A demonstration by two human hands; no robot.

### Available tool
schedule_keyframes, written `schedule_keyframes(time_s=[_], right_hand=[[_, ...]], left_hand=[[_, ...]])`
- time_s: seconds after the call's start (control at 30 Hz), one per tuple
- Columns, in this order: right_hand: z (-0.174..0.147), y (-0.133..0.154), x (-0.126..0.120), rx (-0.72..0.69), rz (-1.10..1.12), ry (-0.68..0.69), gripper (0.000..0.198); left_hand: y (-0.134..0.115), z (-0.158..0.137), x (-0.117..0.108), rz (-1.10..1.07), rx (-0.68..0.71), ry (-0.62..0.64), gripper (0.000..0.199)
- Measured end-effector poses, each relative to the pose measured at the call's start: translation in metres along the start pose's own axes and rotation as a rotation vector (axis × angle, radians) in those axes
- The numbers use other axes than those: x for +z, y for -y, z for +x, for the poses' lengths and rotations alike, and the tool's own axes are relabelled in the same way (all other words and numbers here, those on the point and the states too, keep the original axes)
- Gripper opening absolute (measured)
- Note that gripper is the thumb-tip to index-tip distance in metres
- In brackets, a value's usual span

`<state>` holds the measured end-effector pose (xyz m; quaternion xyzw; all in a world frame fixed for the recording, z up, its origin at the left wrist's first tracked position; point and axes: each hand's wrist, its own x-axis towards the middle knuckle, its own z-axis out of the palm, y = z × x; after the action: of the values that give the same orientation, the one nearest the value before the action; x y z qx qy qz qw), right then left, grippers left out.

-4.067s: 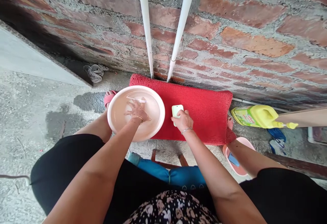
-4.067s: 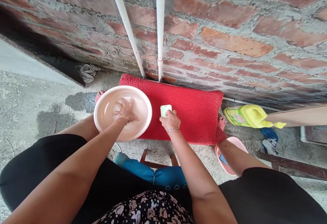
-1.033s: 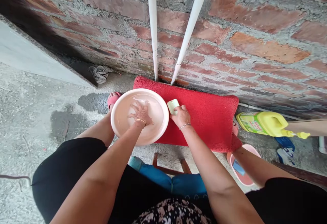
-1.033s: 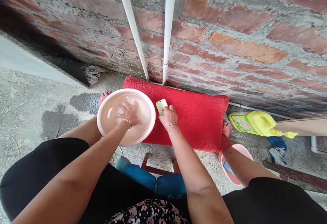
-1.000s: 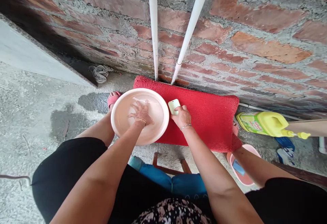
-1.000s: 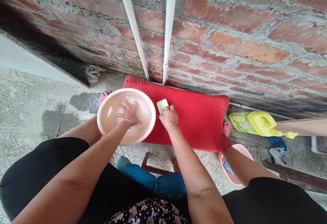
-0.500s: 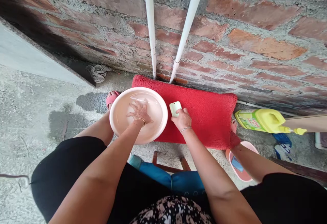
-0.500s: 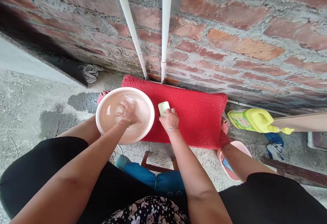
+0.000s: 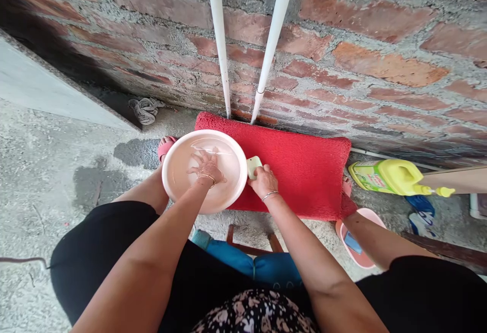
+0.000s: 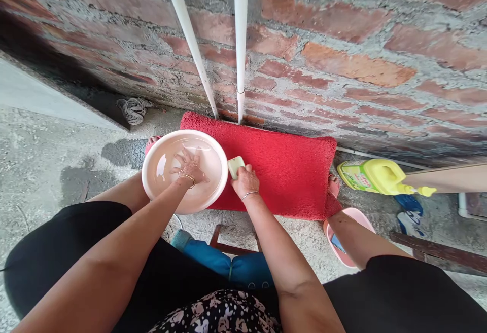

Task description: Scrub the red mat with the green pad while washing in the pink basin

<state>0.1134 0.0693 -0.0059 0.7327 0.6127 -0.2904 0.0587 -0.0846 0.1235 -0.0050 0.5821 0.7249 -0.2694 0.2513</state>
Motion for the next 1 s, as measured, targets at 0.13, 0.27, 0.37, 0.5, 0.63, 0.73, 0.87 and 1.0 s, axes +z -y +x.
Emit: schedule_keyframes(time_s=[0.13, 0.27, 0.37, 0.5, 0.63, 0.73, 0.87, 1.0], right_hand=[[-0.006, -0.052, -0.018, 0.196, 0.005, -0.128, 0.03], [-0.01, -0.065, -0.023, 0.284, 0.108, -0.261, 0.033], [-0.001, -0.033, -0.012, 0.123, 0.156, -0.259, 0.032], [0.017, 0.01, 0.002, -0.098, 0.114, -0.126, 0.024], [0.026, -0.014, -0.004, -0.1, 0.098, -0.108, 0.027], [0.023, -0.073, -0.018, 0.045, 0.124, -0.188, 0.029], [0.008, -0.165, -0.04, 0.259, 0.155, -0.334, 0.031], [-0.015, -0.229, -0.065, 0.513, 0.174, -0.427, 0.028]], left_hand=[[0.001, -0.004, -0.002, -0.033, 0.03, -0.014, 0.135], [0.0, -0.004, -0.003, -0.025, 0.009, -0.003, 0.137], [0.0, -0.002, -0.002, -0.019, 0.002, 0.001, 0.139], [0.001, -0.001, -0.001, -0.018, -0.002, -0.007, 0.136], [0.001, -0.001, -0.002, -0.02, 0.002, -0.009, 0.135], [0.001, -0.001, -0.002, -0.024, 0.017, -0.006, 0.134], [0.001, -0.002, -0.001, -0.016, 0.023, -0.023, 0.134], [0.002, 0.0, 0.002, -0.009, 0.015, -0.049, 0.134]])
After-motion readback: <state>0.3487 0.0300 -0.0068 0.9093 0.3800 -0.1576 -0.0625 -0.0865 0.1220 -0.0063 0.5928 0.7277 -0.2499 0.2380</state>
